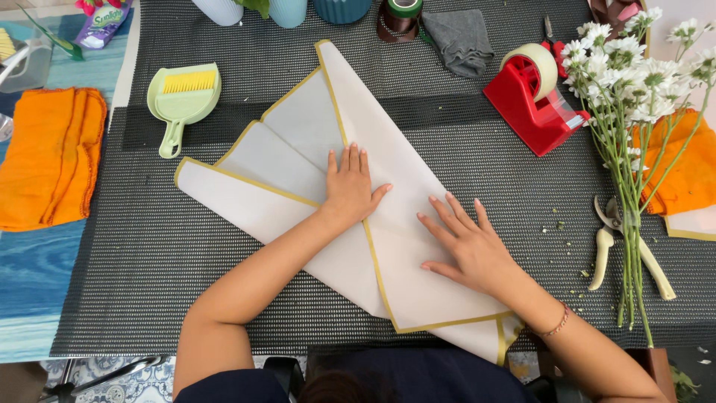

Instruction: The person wraps flowers in translucent paper by folding the paper around the stems into a cone shape and securing the wrap with tape from a dispenser.

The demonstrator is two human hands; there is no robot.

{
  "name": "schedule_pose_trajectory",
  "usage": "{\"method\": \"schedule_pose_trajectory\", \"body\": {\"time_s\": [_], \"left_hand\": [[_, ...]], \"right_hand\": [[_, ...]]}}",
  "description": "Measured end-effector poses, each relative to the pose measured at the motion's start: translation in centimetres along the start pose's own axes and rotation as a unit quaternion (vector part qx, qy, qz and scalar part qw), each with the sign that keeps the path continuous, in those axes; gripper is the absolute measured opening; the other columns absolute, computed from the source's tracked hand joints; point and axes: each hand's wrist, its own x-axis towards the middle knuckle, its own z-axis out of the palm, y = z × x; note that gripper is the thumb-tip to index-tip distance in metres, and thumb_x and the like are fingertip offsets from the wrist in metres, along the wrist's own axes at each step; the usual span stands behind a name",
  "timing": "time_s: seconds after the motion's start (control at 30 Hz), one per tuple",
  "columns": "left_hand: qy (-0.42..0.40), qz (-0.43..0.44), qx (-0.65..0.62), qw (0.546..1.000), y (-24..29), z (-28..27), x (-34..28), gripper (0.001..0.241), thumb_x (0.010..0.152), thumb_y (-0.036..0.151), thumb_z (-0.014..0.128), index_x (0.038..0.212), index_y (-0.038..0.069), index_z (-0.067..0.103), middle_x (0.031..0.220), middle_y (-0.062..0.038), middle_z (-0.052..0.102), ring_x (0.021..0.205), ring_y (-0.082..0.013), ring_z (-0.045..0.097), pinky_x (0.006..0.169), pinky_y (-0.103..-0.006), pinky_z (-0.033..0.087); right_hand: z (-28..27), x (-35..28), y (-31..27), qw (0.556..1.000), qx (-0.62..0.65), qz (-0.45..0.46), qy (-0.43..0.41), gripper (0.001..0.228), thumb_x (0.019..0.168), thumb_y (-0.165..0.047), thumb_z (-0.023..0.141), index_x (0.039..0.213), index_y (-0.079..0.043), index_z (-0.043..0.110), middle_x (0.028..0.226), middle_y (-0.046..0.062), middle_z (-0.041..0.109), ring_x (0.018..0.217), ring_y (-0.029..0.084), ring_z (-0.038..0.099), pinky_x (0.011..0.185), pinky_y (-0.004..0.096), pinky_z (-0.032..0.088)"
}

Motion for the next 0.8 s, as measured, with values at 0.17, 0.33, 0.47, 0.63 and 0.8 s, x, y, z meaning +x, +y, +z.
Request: {"method": "schedule_pose_trajectory", "body": {"time_s": [0.17,0.33,0.47,0.63,0.8], "left_hand": [[0.006,-0.002,0.010,1.000,0.0,-0.7,-0.7,0.095,0.102,0.069,0.032,0.156,-0.010,0.035,0.162,-0.034,0.035,0.156,-0.0430,0.028,0.124,-0.0670,-0.003],[0.006,-0.009,0.039,0.999,-0.1,-0.4,-0.8,0.097,0.102,0.070,0.033,0.154,-0.011,0.038,0.160,-0.034,0.039,0.155,-0.0427,0.030,0.124,-0.0673,-0.006],[-0.003,-0.022,0.054,0.998,0.2,-0.1,-0.8,0.099,0.101,0.072,0.032,0.153,-0.012,0.039,0.159,-0.034,0.041,0.154,-0.0428,0.032,0.125,-0.0667,-0.006],[-0.007,-0.027,0.057,0.998,0.5,-0.5,-1.1,0.095,0.102,0.068,0.034,0.153,-0.012,0.040,0.158,-0.035,0.042,0.154,-0.0444,0.032,0.126,-0.0656,-0.004],[0.007,-0.017,0.042,0.999,1.8,-1.2,-2.5,0.093,0.102,0.066,0.037,0.153,-0.012,0.041,0.160,-0.034,0.040,0.155,-0.0452,0.029,0.126,-0.0651,-0.001]], "right_hand": [[1.6,1.3,-0.6,0.999,-0.016,0.003,-0.033,0.104,0.079,-0.095,0.050,0.162,-0.036,0.032,0.174,0.009,0.018,0.159,0.036,0.016,0.120,0.071,0.015],[0.9,1.4,-1.3,0.997,-0.018,0.030,-0.068,0.113,0.072,-0.101,0.049,0.165,-0.042,0.022,0.175,0.014,0.010,0.161,0.034,0.011,0.119,0.073,0.013],[0.2,1.4,-1.7,0.996,-0.025,0.026,-0.079,0.117,0.070,-0.102,0.051,0.165,-0.042,0.023,0.175,0.015,0.010,0.161,0.037,0.008,0.117,0.076,0.012],[1.0,1.4,-1.6,0.996,-0.039,0.029,-0.075,0.119,0.068,-0.104,0.050,0.166,-0.043,0.020,0.174,0.016,0.011,0.161,0.035,0.009,0.118,0.075,0.014],[1.2,1.3,-1.7,0.997,-0.049,0.024,-0.054,0.120,0.068,-0.105,0.050,0.166,-0.042,0.022,0.174,0.017,0.013,0.160,0.035,0.012,0.117,0.075,0.014]]}}
